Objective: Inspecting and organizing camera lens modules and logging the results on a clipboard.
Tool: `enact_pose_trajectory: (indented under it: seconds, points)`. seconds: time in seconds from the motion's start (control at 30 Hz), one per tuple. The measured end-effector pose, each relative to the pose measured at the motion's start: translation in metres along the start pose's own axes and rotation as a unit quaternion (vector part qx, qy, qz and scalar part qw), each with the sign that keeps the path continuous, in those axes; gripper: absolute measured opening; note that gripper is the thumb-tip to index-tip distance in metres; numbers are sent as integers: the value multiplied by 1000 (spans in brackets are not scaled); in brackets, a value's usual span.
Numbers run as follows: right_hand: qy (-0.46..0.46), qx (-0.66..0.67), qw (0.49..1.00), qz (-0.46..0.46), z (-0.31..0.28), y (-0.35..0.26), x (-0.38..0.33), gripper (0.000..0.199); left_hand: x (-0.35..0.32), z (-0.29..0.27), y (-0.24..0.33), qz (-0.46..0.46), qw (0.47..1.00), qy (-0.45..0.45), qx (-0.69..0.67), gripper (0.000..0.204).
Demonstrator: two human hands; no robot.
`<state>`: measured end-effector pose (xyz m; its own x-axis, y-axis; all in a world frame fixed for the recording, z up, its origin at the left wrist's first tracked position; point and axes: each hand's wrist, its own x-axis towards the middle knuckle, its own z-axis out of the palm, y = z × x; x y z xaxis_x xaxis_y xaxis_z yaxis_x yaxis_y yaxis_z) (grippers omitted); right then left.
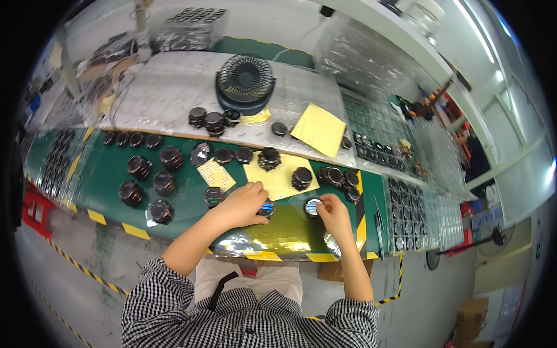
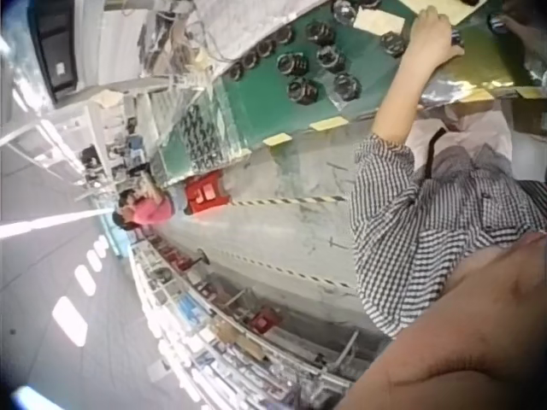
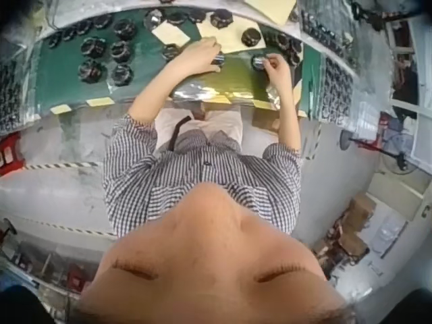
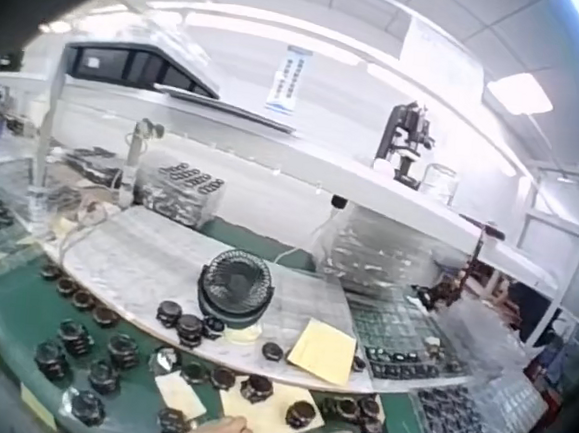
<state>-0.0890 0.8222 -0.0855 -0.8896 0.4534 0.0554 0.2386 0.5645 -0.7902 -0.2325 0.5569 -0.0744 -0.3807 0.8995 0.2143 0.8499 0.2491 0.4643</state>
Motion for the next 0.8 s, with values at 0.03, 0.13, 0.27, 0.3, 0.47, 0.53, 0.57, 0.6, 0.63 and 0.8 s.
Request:
enact_pose_trajectory:
  seconds: [0.03, 0.13, 0.27, 0.3, 0.47, 0.53, 0.57, 0.6, 0.63, 0.8]
  points:
    - [28, 20, 999, 7, 2, 4, -3, 23, 0, 1, -1, 1, 1000, -2, 5, 54]
    - [75, -216, 970, -85, 6, -22, -11, 25, -4, 2, -5, -7, 1000, 7, 8, 56]
    - [129, -331, 922, -153, 14, -57, -11, 22, 1, 7, -6, -2, 1000, 14, 7, 55]
    - [104, -294, 932, -183, 22, -76, -8, 23, -1, 8, -7, -7, 1000, 13, 13, 55]
    - [-115, -118, 933, -320, 88, -183, 2, 27, -1, 45, -28, 48, 987, 145, -45, 50]
    - [-172, -128, 908, -360, 118, -197, 15, 31, 3, 41, -16, 74, 981, 171, -55, 47]
    - [-204, -133, 894, -375, 133, -204, 22, 34, 3, 36, -10, 92, 973, 202, -59, 44]
    - [-240, -148, 884, -374, 147, -209, 29, 37, 4, 32, -7, 92, 974, 202, -56, 44]
    - [-278, -161, 870, -373, 162, -213, 33, 40, 3, 29, -5, 50, 988, 143, 3, 42]
    - [-300, -199, 802, -477, 220, -242, -2, 55, 10, 46, -19, 53, 980, 130, 139, 26]
